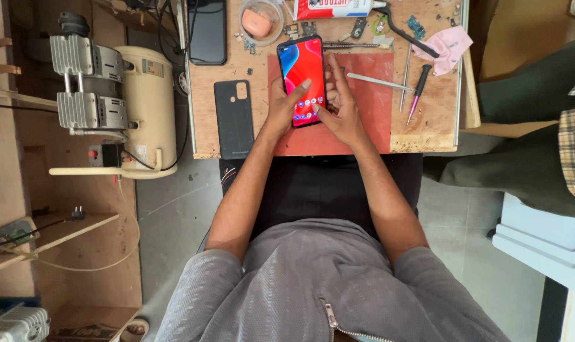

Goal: The person reassembles a smartphone by placing the back cover onto the device and pressing the edges to secure it. They then use a metal tool to pry open the SIM tray slot, remove the tray, and later insert it back into the phone.

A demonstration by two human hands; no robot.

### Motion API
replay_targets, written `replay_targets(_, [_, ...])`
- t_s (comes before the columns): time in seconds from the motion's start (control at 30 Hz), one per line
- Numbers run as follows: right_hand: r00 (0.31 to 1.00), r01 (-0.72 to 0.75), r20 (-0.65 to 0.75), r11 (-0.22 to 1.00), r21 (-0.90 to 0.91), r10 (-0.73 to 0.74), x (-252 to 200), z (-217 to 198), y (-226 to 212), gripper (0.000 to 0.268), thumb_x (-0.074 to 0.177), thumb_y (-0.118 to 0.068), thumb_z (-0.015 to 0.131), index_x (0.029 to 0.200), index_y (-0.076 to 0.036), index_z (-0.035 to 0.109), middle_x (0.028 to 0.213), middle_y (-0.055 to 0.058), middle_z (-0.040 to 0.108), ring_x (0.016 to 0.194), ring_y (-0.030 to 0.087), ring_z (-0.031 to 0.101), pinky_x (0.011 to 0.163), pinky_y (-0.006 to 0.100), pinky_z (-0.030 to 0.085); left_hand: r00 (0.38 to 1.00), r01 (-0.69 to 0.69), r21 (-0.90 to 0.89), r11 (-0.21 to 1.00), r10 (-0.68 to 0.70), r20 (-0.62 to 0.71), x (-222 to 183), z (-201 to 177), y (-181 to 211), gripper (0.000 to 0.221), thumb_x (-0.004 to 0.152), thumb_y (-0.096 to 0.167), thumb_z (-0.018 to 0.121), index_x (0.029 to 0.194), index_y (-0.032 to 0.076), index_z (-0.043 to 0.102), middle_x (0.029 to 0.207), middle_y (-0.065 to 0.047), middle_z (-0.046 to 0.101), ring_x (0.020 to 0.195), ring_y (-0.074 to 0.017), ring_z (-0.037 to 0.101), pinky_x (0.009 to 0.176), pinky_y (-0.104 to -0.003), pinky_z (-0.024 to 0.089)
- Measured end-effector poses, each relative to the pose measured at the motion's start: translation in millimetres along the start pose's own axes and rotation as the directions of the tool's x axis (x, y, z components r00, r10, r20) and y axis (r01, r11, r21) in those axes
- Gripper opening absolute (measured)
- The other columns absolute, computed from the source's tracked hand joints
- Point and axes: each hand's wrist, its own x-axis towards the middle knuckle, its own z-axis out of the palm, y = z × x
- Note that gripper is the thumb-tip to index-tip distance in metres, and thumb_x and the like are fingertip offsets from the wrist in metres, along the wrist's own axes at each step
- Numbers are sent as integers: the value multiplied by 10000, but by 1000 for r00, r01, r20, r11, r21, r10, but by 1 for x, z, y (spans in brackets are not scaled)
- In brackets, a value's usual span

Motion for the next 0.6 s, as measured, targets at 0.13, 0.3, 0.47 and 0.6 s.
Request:
replay_targets(0.13, [1000,-21,14,998,57,20,0,0,1,958,950,78,647,1719,-149,123,969,-18,629,835,20,539,760,186,459,999,22,-85,996,-25,-26,0,-9,-10,320,1031,87,633,1296,-93,619,1220,-192,729,1070,-246,738,958,-397,603])
replay_targets(0.3, [1000,-8,22,998,67,7,1,-1,1,934,983,49,652,1711,-145,100,1077,4,676,912,25,588,809,185,496,998,40,-162,986,-46,-34,1,-16,-16,373,1043,167,628,1307,-93,586,1242,-204,710,1103,-264,721,997,-413,583])
replay_targets(0.47, [990,28,-139,998,54,-20,9,10,8,845,980,25,645,1681,-69,182,1220,49,640,920,56,600,755,199,484,999,-3,-126,992,10,51,-3,-12,-9,515,1066,347,546,1361,-74,555,1295,-212,683,1170,-274,697,1056,-414,552])
replay_targets(0.6, [967,-34,-246,988,154,72,19,17,16,739,1017,-3,626,1650,-13,245,1239,94,687,938,75,653,805,229,568,993,-11,-94,996,22,116,-6,-11,-7,586,1087,429,505,1354,-88,572,1280,-217,691,1163,-283,703,1065,-414,553])
